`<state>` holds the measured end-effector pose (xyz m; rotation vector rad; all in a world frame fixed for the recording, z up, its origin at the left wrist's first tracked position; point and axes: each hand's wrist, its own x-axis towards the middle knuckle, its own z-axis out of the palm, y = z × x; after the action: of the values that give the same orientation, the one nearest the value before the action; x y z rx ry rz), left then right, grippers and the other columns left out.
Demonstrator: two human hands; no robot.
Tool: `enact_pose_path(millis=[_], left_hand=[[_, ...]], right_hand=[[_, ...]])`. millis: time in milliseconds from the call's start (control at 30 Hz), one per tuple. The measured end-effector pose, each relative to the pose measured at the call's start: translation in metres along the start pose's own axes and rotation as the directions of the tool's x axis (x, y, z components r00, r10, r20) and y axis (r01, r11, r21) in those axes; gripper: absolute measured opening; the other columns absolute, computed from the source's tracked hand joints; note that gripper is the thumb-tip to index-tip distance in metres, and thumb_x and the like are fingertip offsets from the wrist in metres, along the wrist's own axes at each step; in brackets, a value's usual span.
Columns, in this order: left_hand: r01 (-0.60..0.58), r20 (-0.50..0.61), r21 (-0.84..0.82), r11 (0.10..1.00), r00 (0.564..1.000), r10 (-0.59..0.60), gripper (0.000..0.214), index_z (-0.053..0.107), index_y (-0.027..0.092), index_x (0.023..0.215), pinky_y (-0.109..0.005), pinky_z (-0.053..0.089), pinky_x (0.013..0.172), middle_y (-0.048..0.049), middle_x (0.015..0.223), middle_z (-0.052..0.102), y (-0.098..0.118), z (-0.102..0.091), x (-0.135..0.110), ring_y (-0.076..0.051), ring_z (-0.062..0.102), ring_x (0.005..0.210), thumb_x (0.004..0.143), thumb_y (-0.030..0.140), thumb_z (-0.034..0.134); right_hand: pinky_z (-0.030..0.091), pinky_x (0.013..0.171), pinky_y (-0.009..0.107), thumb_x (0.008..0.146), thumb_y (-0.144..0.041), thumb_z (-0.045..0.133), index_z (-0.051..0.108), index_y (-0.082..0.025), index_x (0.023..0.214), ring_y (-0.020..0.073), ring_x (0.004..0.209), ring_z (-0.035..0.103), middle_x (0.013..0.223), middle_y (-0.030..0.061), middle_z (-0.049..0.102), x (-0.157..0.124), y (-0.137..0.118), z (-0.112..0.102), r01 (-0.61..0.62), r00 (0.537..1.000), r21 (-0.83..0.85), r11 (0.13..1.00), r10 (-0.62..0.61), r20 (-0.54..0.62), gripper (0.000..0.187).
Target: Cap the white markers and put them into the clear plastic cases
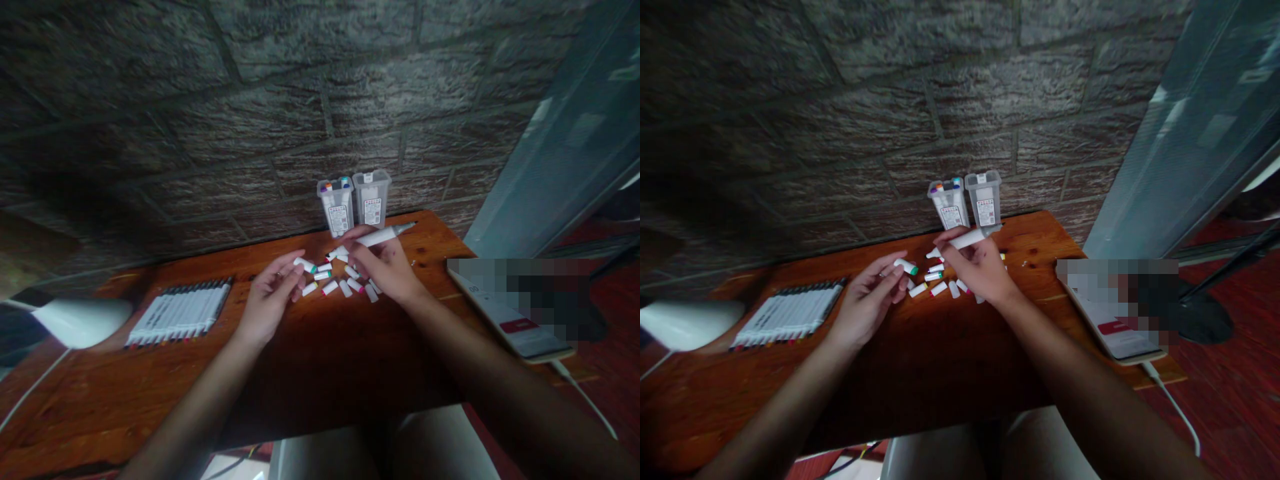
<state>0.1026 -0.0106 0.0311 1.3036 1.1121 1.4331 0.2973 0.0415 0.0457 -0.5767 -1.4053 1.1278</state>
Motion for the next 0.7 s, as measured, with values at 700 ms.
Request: enact_pose_path(millis=[700], left_hand=[[0.130,-0.150,-0.324,0.937,0.971,-0.186,0.027,0.068,0.015,0.092,-0.018,0.049,0.056,-0.0064,0.092,0.076,0.0039,-0.0008,0.0083,-0.010,0.066,0.067,0.070,0.023,0.082]], right_hand=[[0.034,0.045,0.021,0.082,-0.034,0.067,0.063,-0.019,0.082,0.0081,0.057,0.050,0.067,-0.0027,0.058,0.0008,-0.0007,0.0021,-0.076,0.996,0.069,0.995,0.073,0.046,0.016]])
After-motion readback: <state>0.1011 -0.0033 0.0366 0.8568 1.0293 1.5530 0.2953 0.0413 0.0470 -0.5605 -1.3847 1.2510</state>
